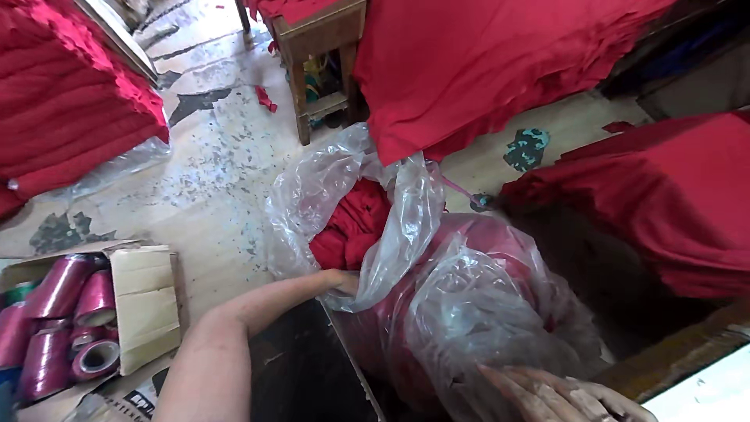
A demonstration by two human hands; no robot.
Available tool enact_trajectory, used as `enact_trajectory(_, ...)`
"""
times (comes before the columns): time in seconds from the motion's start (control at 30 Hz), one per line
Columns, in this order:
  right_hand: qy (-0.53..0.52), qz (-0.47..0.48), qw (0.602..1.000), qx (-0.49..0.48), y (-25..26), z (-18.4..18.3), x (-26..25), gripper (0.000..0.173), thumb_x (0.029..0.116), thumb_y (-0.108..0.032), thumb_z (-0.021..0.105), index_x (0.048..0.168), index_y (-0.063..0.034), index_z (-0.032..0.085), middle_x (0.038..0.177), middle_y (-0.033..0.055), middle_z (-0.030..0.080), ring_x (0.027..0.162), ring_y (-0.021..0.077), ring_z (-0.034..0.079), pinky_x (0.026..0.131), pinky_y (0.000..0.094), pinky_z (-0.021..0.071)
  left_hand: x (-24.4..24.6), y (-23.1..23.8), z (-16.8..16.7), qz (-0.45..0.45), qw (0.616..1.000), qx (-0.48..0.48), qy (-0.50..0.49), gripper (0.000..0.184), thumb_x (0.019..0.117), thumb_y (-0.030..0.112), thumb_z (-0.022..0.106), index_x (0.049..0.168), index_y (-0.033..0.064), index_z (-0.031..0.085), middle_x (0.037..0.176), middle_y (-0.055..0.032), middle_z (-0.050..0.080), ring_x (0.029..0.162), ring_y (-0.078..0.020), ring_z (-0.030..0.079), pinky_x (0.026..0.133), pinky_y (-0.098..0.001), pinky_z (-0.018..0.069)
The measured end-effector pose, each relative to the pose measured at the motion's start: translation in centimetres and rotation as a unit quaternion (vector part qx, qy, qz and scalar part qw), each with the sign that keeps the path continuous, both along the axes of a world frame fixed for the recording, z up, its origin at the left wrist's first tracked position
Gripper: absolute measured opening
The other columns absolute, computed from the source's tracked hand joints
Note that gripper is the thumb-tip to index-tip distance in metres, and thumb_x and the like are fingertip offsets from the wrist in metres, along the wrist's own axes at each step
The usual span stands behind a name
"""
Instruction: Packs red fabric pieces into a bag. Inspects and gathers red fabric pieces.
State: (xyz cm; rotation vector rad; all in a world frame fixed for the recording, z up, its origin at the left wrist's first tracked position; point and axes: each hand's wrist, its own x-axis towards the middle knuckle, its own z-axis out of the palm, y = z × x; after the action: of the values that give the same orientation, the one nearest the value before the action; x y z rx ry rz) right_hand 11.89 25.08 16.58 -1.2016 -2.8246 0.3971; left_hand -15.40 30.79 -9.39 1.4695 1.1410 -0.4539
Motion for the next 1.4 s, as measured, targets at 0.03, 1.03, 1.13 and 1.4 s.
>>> enact_trajectory(0.03, 0.0, 0.0, 1.0, -0.003, 0.0, 0.0, 0.0, 0.06, 0.1057, -0.054, 0.039, 0.115, -0.0078, 0.076, 0.108, 0.0111, 0.077, 0.107, 0.0262, 0.068, 0.103, 0.0418, 0.0382, 0.6, 0.8, 0.3, 0.008, 0.999, 0.006, 0.041, 0.03, 0.1013, 0.012, 0.057, 0.116, -0.0128, 0.064, 0.12, -0.0325, 0.063, 0.115, -0.0478, 0.06, 0.096, -0.0674, 0.0435)
enact_trajectory(1.03, 0.017, -0.024, 1.0, 0.004, 0.2, -0.1, 0.2, 0.055, 0.1047, -0.054, 0.043, 0.112, -0.0116, 0.078, 0.102, 0.0069, 0.078, 0.102, 0.0204, 0.068, 0.098, 0.0382, 0.0396, 9.1, 6.4, -7.0, 0.348, 0.906, 0.215, 0.114, 0.061, 0.0957, 0.012, 0.061, 0.152, -0.0014, 0.042, 0.154, -0.0257, 0.042, 0.144, -0.0435, 0.037, 0.117, -0.0623, 0.0259)
enact_trajectory(1.13, 0.029, -0.028, 0.999, 0.006, 0.1, -0.2, 0.3, 0.053, 0.1038, -0.053, 0.047, 0.111, -0.0119, 0.078, 0.102, 0.0053, 0.078, 0.102, 0.0185, 0.066, 0.098, 0.0367, 0.038, 10.6, 7.1, -6.7, 0.334, 0.908, 0.226, 0.108, 0.048, 0.1053, 0.009, 0.045, 0.151, -0.0056, 0.04, 0.152, -0.0294, 0.042, 0.143, -0.0451, 0.04, 0.115, -0.0614, 0.0307)
enact_trajectory(1.4, 0.059, -0.013, 0.997, 0.041, -0.2, -0.6, 0.5, 0.049, 0.1026, -0.053, 0.049, 0.108, -0.0144, 0.078, 0.098, 0.0009, 0.078, 0.101, 0.0152, 0.067, 0.098, 0.0372, 0.0398, 6.3, 8.0, -7.1, 0.343, 0.926, 0.157, -0.005, 0.056, 0.0946, 0.02, 0.069, 0.141, -0.0053, 0.052, 0.137, -0.0317, 0.057, 0.131, -0.0473, 0.053, 0.109, -0.0628, 0.0411)
